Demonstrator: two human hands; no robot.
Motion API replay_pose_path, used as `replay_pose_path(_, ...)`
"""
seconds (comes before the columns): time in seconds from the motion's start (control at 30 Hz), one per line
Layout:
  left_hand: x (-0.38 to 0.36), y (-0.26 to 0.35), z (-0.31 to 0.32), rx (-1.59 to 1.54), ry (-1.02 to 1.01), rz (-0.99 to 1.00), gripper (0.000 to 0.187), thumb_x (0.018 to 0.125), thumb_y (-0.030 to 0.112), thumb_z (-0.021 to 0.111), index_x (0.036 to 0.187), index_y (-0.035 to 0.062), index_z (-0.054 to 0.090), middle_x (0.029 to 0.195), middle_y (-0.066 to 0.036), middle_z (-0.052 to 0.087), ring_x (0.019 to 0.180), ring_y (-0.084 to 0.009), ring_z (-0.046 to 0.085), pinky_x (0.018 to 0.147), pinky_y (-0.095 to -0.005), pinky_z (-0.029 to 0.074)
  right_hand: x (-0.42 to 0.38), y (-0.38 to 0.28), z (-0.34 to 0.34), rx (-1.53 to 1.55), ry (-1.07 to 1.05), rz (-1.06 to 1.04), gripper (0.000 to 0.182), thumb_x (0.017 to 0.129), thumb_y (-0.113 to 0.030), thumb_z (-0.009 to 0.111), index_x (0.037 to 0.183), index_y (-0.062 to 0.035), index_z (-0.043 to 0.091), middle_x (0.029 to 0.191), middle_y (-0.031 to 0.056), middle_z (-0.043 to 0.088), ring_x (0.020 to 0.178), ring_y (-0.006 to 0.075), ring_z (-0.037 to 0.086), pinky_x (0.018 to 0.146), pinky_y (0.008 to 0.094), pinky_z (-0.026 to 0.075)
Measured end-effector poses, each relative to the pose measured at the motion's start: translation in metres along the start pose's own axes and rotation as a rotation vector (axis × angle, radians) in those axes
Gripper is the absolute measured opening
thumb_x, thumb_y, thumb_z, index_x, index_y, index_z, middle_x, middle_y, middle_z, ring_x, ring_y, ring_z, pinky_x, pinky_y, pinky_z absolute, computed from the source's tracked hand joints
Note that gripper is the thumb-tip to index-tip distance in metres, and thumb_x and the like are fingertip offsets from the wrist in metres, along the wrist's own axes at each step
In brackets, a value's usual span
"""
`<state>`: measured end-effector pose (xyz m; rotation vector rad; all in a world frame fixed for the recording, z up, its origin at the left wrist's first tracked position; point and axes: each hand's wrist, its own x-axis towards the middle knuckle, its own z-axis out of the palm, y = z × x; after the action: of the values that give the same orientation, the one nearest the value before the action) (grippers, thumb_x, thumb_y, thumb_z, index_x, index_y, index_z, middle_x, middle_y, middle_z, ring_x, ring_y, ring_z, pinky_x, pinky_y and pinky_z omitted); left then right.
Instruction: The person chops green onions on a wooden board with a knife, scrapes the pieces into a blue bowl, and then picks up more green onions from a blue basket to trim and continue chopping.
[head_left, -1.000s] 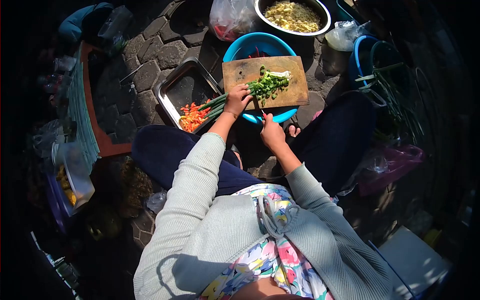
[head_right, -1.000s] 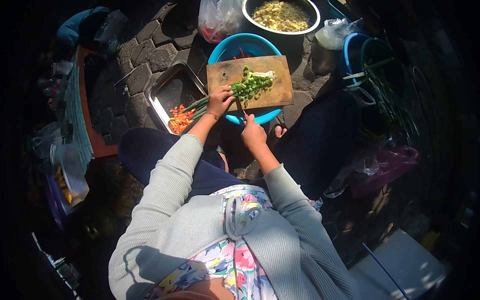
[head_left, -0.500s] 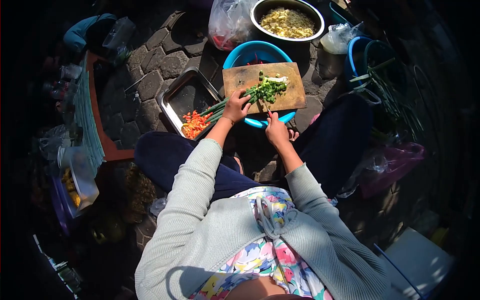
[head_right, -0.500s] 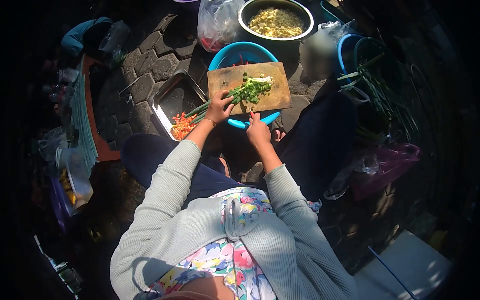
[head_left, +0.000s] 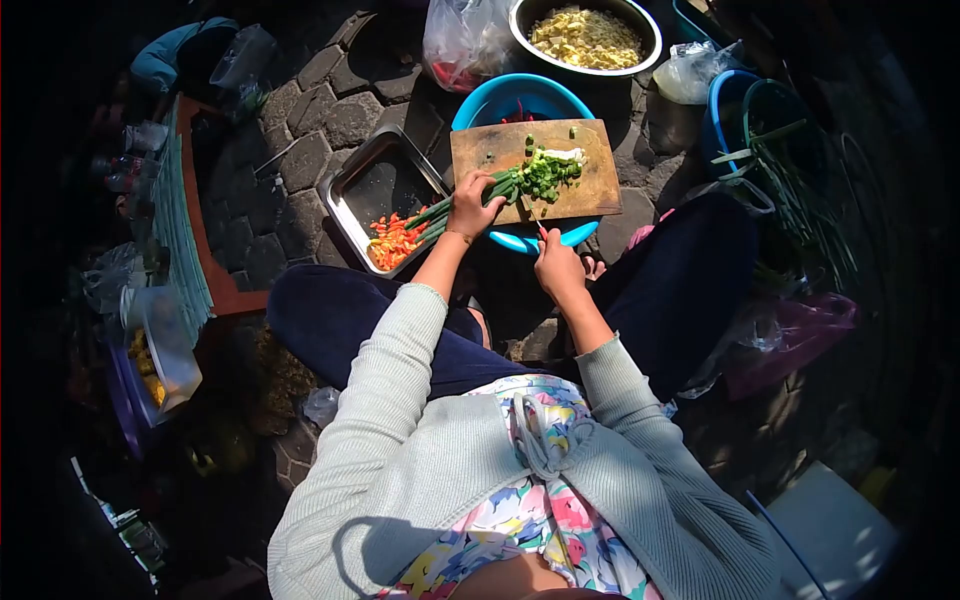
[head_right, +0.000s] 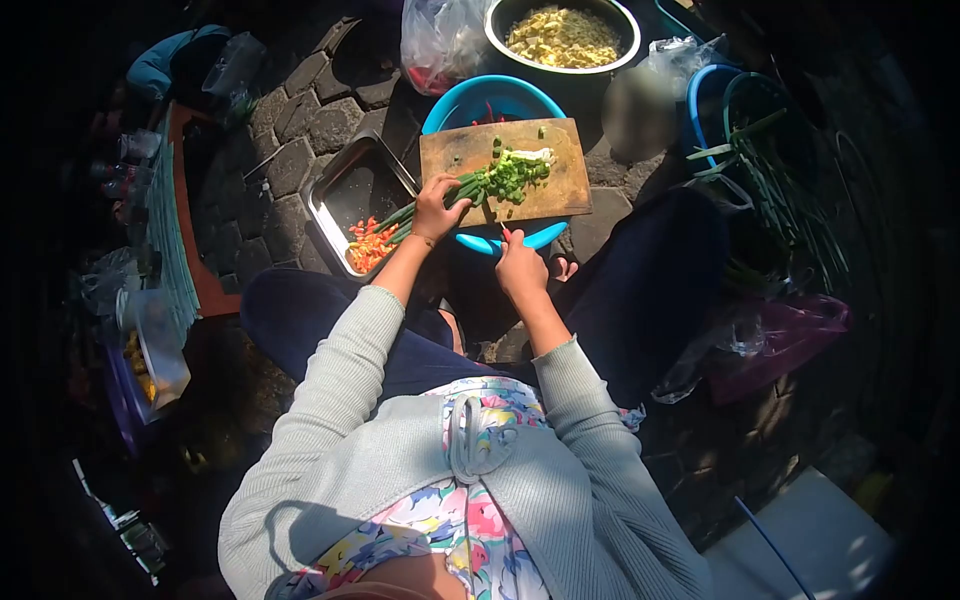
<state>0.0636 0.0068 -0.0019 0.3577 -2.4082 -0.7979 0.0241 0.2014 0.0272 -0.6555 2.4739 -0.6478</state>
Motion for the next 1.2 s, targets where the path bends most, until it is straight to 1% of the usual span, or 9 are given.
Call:
replay_pose_path(0.1,0.001,-0.001,0.0,0.049,0.045,0.028,0.034,0.06,0.011,0.075,0.087,0.0014,0.057,0.093,-0.014,0.059,0.089,-0.0309,0.057,0.077,-0.0358,0.047,-0.006,-0.005,0.001,0.013,-0.007,-0.009,0.022,0.09,-0.025,0.041,0.093,-0.0033,0.038,0.073,0.026,0.06,0.073,0.044,0.059,0.063,0.0523,0.046)
replay_pose_path(0.43,0.0,-0.002,0.002,0.028,0.025,0.003,0.033,0.061,0.013,0.076,0.086,0.0012,0.058,0.092,-0.014,0.06,0.088,-0.0306,0.058,0.078,-0.0357,0.047,-0.008,-0.006,0.002,0.041,-0.017,-0.038,0.022,0.09,-0.024,0.042,0.092,-0.0031,0.038,0.071,0.0261,0.059,0.072,0.0441,0.059,0.063,0.0517,0.046)
replay_pose_path(0.63,-0.002,0.003,0.005,0.018,0.027,0.003,0.034,0.059,0.011,0.076,0.086,0.0018,0.058,0.092,-0.014,0.06,0.09,-0.0305,0.057,0.079,-0.036,0.046,0.0,0.001,-0.003,0.029,0.0,-0.006,0.022,0.09,-0.025,0.041,0.094,-0.0035,0.038,0.074,0.0269,0.06,0.073,0.0445,0.059,0.063,0.0527,0.046)
replay_pose_path(0.7,-0.002,0.003,0.006,0.016,0.023,-0.035,0.033,0.059,0.01,0.075,0.086,0.0021,0.057,0.092,-0.014,0.06,0.09,-0.0305,0.057,0.08,-0.036,0.046,0.002,0.002,-0.007,-0.005,0.004,0.031,0.023,0.091,-0.026,0.04,0.095,-0.0038,0.038,0.075,0.0267,0.06,0.074,0.0445,0.059,0.063,0.0528,0.045)
replay_pose_path(0.83,-0.001,0.003,0.005,0.005,0.01,-0.045,0.033,0.059,0.01,0.075,0.086,0.0023,0.057,0.092,-0.014,0.06,0.09,-0.0306,0.057,0.08,-0.036,0.046,0.001,0.001,-0.005,-0.006,-0.006,0.017,0.022,0.091,-0.026,0.04,0.095,-0.0044,0.037,0.075,0.0261,0.06,0.075,0.0443,0.059,0.064,0.053,0.045)
replay_pose_path(0.93,-0.001,0.002,0.004,-0.003,-0.011,-0.061,0.033,0.059,0.01,0.075,0.086,0.0024,0.057,0.092,-0.014,0.06,0.09,-0.0308,0.057,0.08,-0.036,0.046,0.003,0.001,-0.003,0.028,-0.008,0.009,0.022,0.091,-0.026,0.04,0.095,-0.0043,0.038,0.076,0.0264,0.06,0.075,0.0445,0.059,0.065,0.053,0.045)
replay_pose_path(1.07,-0.002,0.002,0.005,-0.002,0.01,-0.044,0.033,0.059,0.012,0.075,0.086,0.0023,0.057,0.092,-0.013,0.06,0.09,-0.0306,0.057,0.081,-0.0358,0.046,0.005,0.003,0.003,0.04,-0.017,0.012,0.022,0.091,-0.026,0.04,0.094,-0.0041,0.039,0.076,0.0268,0.06,0.076,0.0449,0.059,0.066,0.0532,0.045)
replay_pose_path(1.13,-0.002,0.002,0.004,0.002,0.015,-0.041,0.033,0.059,0.012,0.075,0.086,0.0022,0.058,0.092,-0.013,0.061,0.09,-0.0305,0.057,0.081,-0.0358,0.046,0.004,0.003,0.005,0.07,0.019,-0.023,0.022,0.091,-0.025,0.04,0.092,-0.0037,0.038,0.071,0.0269,0.058,0.07,0.0462,0.057,0.061,0.054,0.042)
replay_pose_path(1.2,-0.003,0.002,0.005,0.008,0.015,-0.044,0.034,0.059,0.013,0.076,0.086,0.002,0.058,0.093,-0.013,0.061,0.09,-0.0304,0.057,0.081,-0.0359,0.046,0.003,0.0,0.004,0.067,-0.013,-0.007,0.022,0.09,-0.025,0.041,0.093,-0.0038,0.038,0.074,0.0271,0.059,0.073,0.0459,0.057,0.064,0.0537,0.043)
